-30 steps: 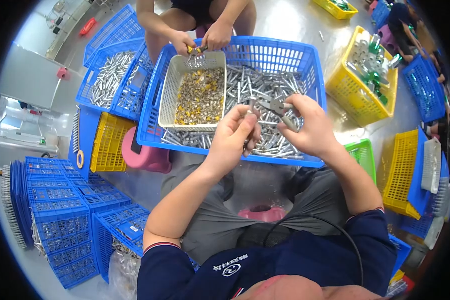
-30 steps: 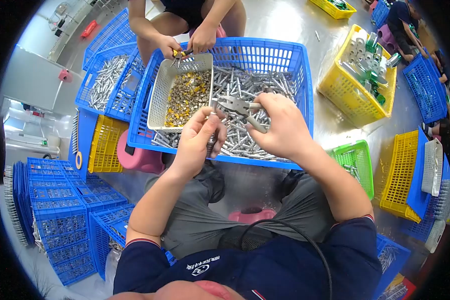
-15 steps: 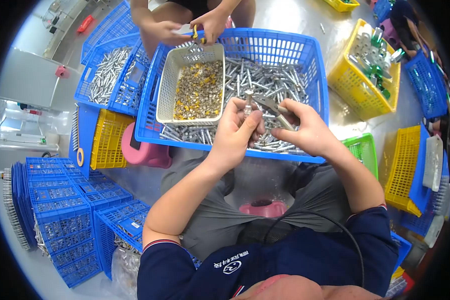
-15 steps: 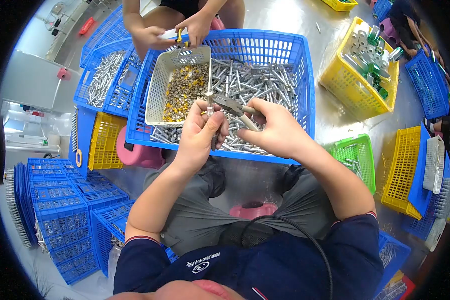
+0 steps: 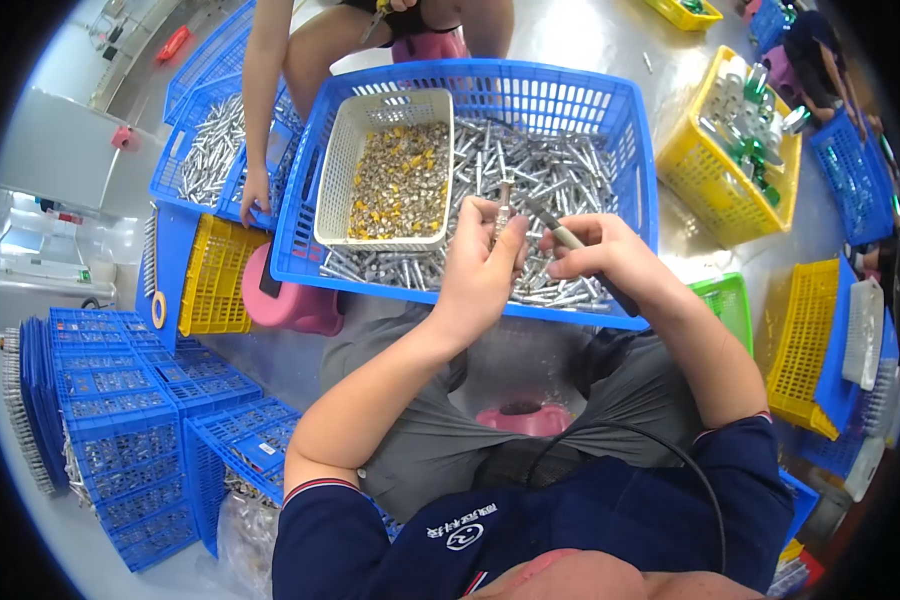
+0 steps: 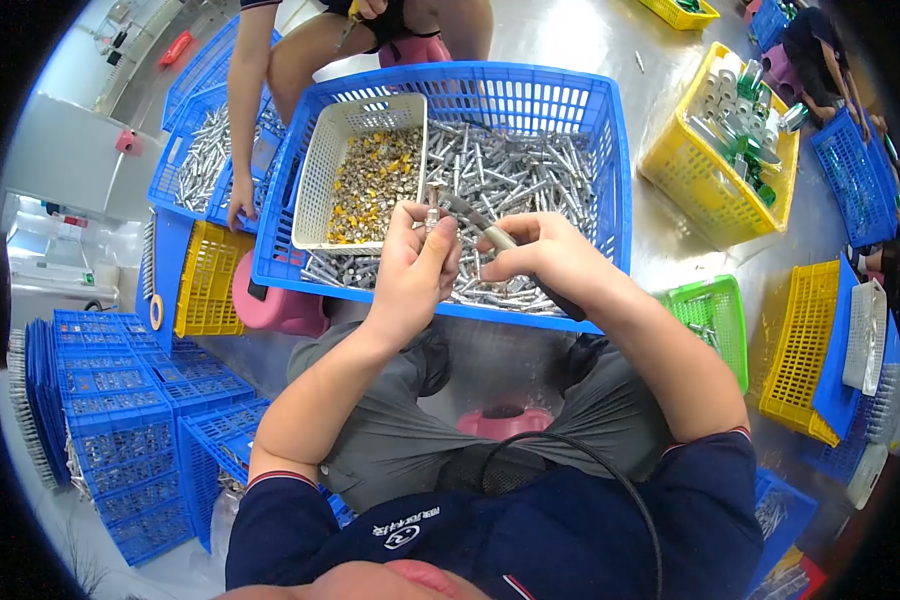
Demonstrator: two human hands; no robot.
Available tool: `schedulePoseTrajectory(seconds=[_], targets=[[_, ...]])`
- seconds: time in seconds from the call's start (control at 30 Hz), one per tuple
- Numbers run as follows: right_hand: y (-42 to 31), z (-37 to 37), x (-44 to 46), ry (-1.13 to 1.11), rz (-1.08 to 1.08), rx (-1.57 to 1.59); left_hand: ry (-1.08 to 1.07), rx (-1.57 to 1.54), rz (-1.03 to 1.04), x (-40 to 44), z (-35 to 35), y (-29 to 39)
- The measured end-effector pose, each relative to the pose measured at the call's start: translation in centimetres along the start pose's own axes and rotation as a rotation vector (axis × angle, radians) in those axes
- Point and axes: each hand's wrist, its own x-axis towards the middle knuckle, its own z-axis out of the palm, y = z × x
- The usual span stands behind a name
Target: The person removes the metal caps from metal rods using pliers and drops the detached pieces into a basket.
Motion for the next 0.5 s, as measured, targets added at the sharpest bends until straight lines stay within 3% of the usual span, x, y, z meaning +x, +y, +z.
schedulePoseTrajectory(seconds=[0.23,0.5], targets=[[-0.2,-0.8,0.2,-0.048,0.108,0.035,-0.034,-0.275,-0.254,-0.2,-0.1,1.3],[-0.2,-0.8,0.2,-0.100,0.164,0.181,-0.039,-0.463,-0.324,-0.1,-0.5,1.8]])
